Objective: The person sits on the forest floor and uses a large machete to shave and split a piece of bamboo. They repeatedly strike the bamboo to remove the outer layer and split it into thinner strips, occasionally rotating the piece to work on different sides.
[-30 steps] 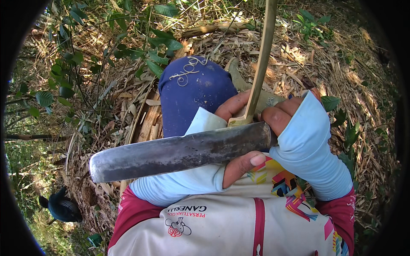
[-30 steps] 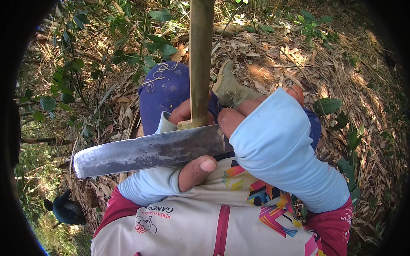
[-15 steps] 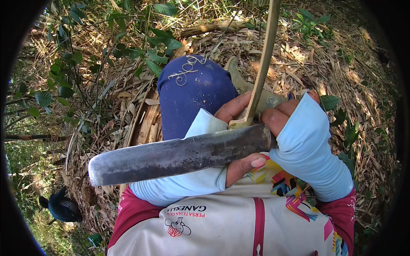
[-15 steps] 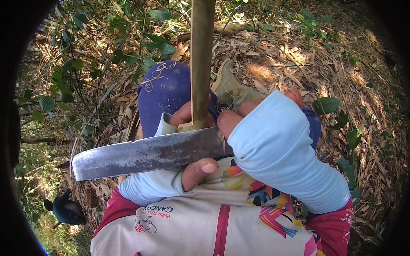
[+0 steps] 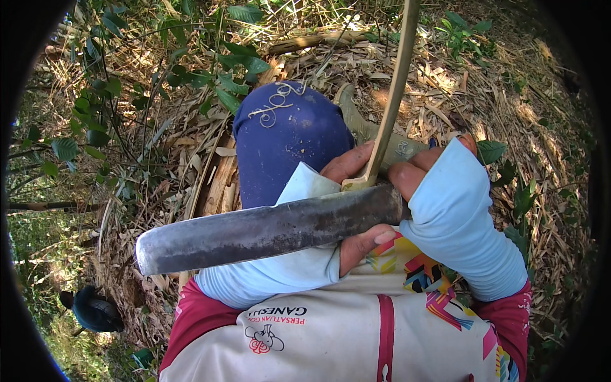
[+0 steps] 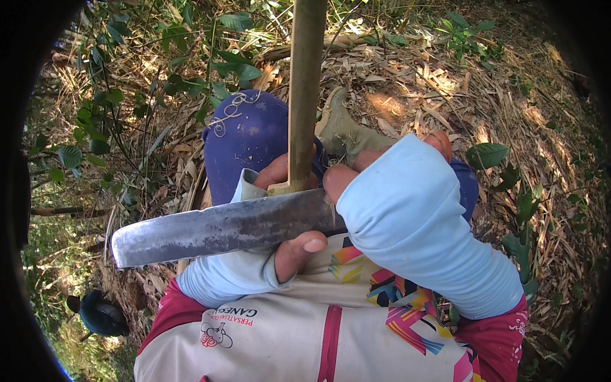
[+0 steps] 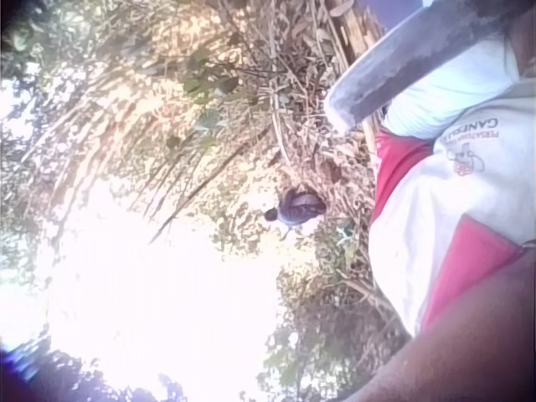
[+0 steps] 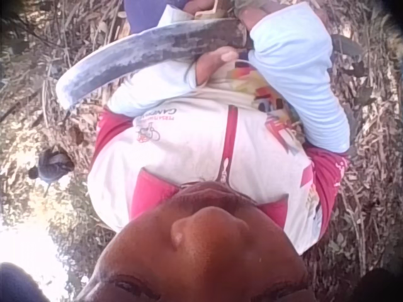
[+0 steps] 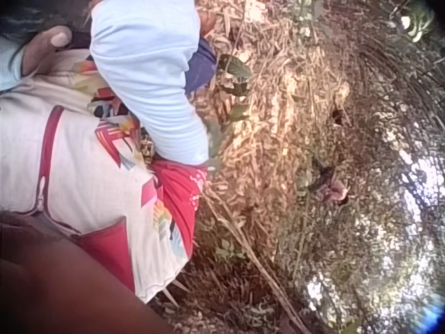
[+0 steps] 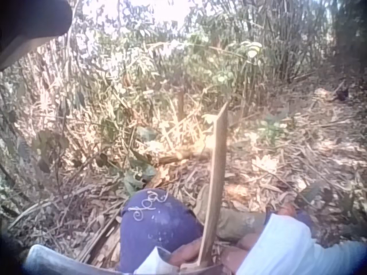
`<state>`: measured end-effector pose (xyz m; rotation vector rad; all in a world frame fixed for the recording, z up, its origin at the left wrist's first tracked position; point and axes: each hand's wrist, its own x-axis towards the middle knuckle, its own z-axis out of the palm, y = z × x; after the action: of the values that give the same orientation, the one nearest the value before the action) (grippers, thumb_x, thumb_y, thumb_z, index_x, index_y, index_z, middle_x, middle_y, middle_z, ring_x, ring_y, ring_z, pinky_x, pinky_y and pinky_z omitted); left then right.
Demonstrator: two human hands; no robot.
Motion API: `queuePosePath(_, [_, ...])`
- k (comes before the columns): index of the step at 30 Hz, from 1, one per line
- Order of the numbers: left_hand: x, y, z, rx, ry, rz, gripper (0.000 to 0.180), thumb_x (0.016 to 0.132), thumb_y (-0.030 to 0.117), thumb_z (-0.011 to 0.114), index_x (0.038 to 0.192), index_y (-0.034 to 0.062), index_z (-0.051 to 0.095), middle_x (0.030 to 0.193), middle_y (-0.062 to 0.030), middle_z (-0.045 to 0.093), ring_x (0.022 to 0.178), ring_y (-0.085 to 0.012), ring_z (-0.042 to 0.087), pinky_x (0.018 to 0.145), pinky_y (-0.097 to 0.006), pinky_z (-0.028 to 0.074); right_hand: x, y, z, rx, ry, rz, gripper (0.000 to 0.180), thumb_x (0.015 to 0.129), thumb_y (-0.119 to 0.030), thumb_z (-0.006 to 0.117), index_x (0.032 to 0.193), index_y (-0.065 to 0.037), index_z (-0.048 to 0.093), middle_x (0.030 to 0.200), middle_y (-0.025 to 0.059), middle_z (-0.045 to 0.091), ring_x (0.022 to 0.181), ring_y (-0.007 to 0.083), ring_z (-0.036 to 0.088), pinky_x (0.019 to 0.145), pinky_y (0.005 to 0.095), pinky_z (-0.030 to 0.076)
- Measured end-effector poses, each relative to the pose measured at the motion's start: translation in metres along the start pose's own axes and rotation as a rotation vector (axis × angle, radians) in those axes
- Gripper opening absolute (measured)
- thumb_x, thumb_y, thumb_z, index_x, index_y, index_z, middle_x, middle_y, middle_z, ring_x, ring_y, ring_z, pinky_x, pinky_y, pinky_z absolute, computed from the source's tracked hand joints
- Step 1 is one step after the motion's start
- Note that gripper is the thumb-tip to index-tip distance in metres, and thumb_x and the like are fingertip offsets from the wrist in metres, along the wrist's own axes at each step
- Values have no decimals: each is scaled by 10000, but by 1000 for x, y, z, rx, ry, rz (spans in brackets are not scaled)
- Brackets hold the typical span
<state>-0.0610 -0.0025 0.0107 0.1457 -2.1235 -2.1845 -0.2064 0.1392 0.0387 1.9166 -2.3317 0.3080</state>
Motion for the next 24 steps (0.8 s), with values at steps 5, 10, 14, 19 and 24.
queuePosePath(5, [0,-1,11,-140,136,-47,873,814,269,765,1455,-22,249,1172,-88,549,1095,-154,524,963,-301,403,0,0,2,-9,20,-1,102,713,-251,603,755,-160,587,588,-12,476,554,196,516,620,452,316])
queuePosePath(10, [1,5,11,-282,142,-217,949,768,350,802,1448,-30,259,1187,-100,531,1112,-164,503,984,-317,382,1,-1,0,39,24,42,104,736,-261,600,783,-168,603,606,-11,479,563,198,517,630,458,322])
queuePosePath(14, [1,8,5,-112,52,-93,853,834,228,744,1475,-3,231,1197,-108,561,1112,-160,538,955,-297,422,-2,-2,-1,46,14,41,112,758,-267,597,809,-169,619,616,-10,482,570,199,515,638,464,332])
queuePosePath(19, [2,6,9,-170,124,-152,1013,763,361,794,1478,-17,185,1180,-102,514,1107,-179,498,974,-339,391,-5,0,3,65,-1,31,116,787,-265,592,829,-164,632,610,-7,484,573,200,516,643,464,336])
queuePosePath(24, [2,3,8,-155,102,-135,1014,761,373,796,1476,-15,191,1158,-93,519,1081,-175,514,969,-327,395,-6,1,5,98,-12,58,129,796,-272,587,840,-162,641,602,4,488,575,212,520,649,463,343])
